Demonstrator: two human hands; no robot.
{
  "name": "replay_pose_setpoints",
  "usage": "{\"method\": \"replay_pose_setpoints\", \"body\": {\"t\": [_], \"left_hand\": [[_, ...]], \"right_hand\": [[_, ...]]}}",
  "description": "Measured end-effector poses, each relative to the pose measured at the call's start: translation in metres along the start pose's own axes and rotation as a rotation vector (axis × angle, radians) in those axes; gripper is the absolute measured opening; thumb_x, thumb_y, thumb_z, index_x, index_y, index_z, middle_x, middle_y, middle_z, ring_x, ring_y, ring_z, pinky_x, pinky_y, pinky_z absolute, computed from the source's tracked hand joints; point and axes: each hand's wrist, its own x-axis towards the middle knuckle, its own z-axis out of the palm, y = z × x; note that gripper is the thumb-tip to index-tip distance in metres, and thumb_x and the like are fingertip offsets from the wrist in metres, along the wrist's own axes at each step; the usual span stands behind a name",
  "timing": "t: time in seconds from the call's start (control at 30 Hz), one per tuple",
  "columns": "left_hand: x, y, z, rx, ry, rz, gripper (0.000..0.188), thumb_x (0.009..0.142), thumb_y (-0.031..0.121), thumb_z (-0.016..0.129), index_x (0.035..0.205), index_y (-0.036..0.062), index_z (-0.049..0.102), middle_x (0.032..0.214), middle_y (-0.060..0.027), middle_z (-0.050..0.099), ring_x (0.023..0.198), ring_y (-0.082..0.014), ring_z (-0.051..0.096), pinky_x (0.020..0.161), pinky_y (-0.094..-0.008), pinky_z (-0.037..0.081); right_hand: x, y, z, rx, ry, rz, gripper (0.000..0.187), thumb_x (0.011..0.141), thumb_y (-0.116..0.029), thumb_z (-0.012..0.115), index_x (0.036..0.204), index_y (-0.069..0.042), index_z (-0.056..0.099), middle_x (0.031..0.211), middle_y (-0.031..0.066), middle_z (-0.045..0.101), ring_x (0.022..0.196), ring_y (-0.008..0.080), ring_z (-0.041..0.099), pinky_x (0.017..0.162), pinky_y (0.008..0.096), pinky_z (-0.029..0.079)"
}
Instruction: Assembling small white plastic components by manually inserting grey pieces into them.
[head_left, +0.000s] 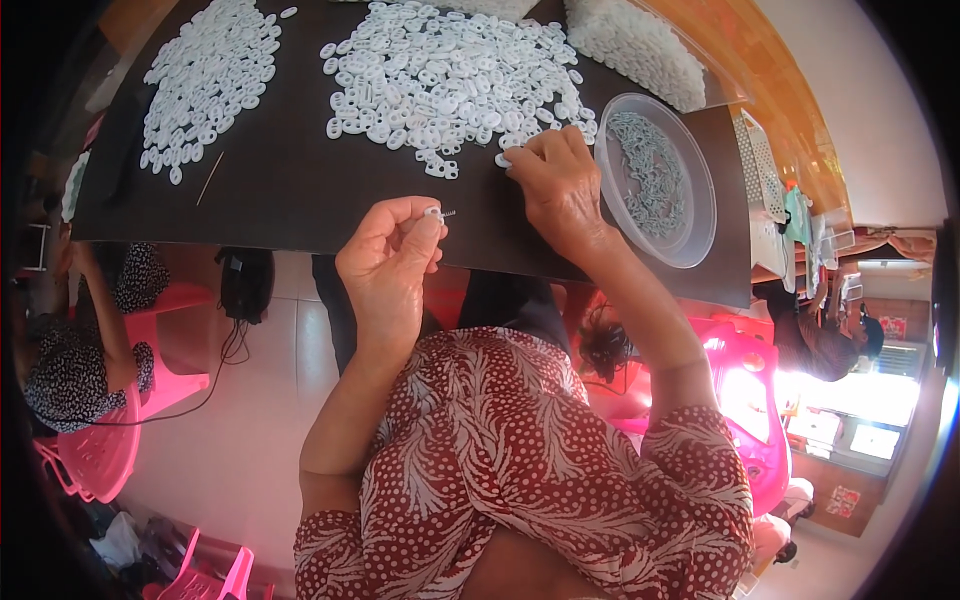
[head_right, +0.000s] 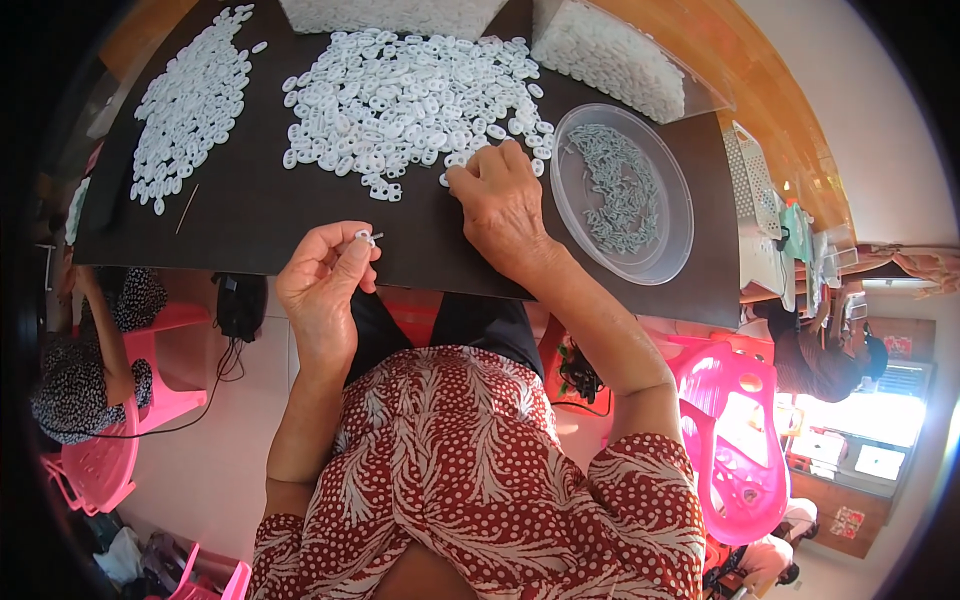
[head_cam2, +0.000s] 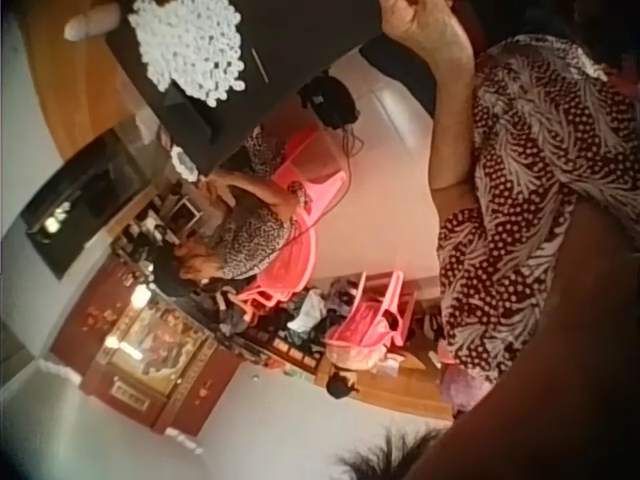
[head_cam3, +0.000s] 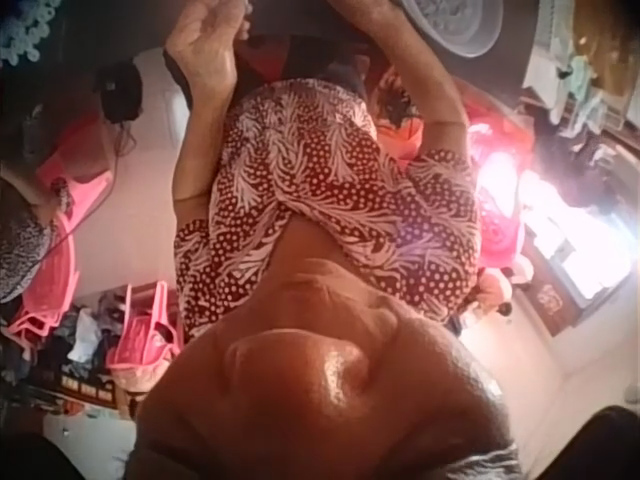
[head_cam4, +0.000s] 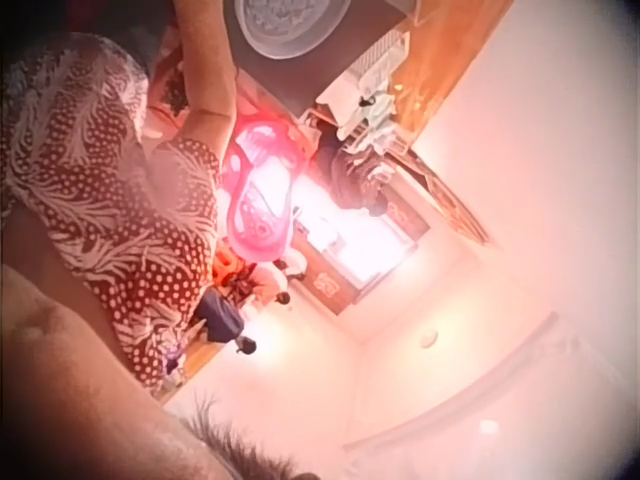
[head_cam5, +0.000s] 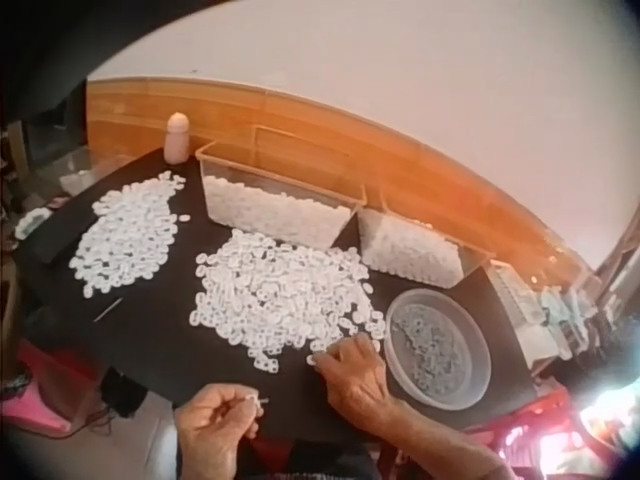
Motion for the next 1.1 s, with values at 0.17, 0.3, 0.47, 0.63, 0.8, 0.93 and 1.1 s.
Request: {"method": "replay_pose_setpoints", "body": {"t": [0.17,0.3,0.47,0.63,0.8,0.93,1.1], "left_hand": [[0.000,-0.001,0.001,0.013,0.002,-0.001,0.010,0.086,0.004,0.062,0.094,-0.0017,0.062,0.079,-0.0030,0.061,0.065,-0.0046,0.051,0.056,-0.0173,0.042],[0.000,0.000,0.001,0.014,-0.004,0.010,0.011,0.086,0.004,0.062,0.096,-0.0017,0.062,0.079,-0.0029,0.060,0.066,-0.0049,0.052,0.056,-0.0173,0.042],[-0.001,0.003,0.004,-0.002,0.012,0.081,0.016,0.087,0.003,0.061,0.101,-0.0015,0.062,0.079,-0.0031,0.061,0.065,-0.0055,0.053,0.056,-0.0174,0.043],[-0.004,0.007,0.006,0.013,0.012,-0.017,0.017,0.086,0.005,0.062,0.101,-0.0031,0.062,0.079,-0.0063,0.063,0.062,-0.0077,0.055,0.053,-0.0188,0.043],[-0.005,0.009,0.007,0.034,0.037,-0.002,0.016,0.086,0.006,0.062,0.099,-0.0045,0.061,0.078,-0.0090,0.063,0.060,-0.0098,0.056,0.051,-0.0203,0.044],[-0.006,0.008,0.007,0.022,0.058,-0.011,0.015,0.086,0.005,0.061,0.098,-0.0045,0.061,0.077,-0.0087,0.063,0.059,-0.0100,0.056,0.051,-0.0205,0.044],[-0.007,0.007,0.004,0.025,0.063,-0.002,0.015,0.086,0.004,0.061,0.098,-0.0045,0.061,0.076,-0.0085,0.063,0.059,-0.0101,0.056,0.050,-0.0206,0.044]], "right_hand": [[0.002,0.003,0.004,-0.037,0.016,-0.127,0.015,0.062,0.001,0.060,0.075,-0.006,0.058,0.076,0.0074,0.048,0.073,0.0257,0.046,0.061,0.0352,0.040],[0.002,0.003,0.007,-0.021,0.073,-0.201,0.012,0.064,0.001,0.060,0.075,-0.005,0.057,0.073,0.0083,0.048,0.071,0.0260,0.046,0.062,0.0351,0.040],[0.006,-0.026,-0.018,0.607,-0.104,0.410,0.010,0.082,-0.008,0.061,0.083,0.002,0.062,0.072,0.0099,0.060,0.066,0.0195,0.059,0.060,0.0314,0.046],[0.020,-0.037,-0.032,1.139,-0.267,0.673,0.014,0.087,-0.010,0.060,0.094,0.002,0.062,0.080,0.0050,0.065,0.069,0.0079,0.058,0.062,0.0219,0.046],[0.021,-0.043,-0.024,1.289,-0.304,0.685,0.017,0.087,-0.011,0.060,0.098,0.001,0.061,0.079,0.0047,0.065,0.070,0.0073,0.058,0.062,0.0197,0.045],[0.021,-0.052,-0.022,1.302,-0.275,0.685,0.018,0.087,-0.011,0.060,0.099,0.002,0.061,0.079,0.0052,0.066,0.070,0.0071,0.059,0.062,0.0193,0.045],[0.021,-0.057,-0.021,1.302,-0.241,0.663,0.018,0.087,-0.011,0.060,0.099,0.002,0.061,0.080,0.0053,0.066,0.071,0.0070,0.059,0.062,0.0188,0.045]]}}
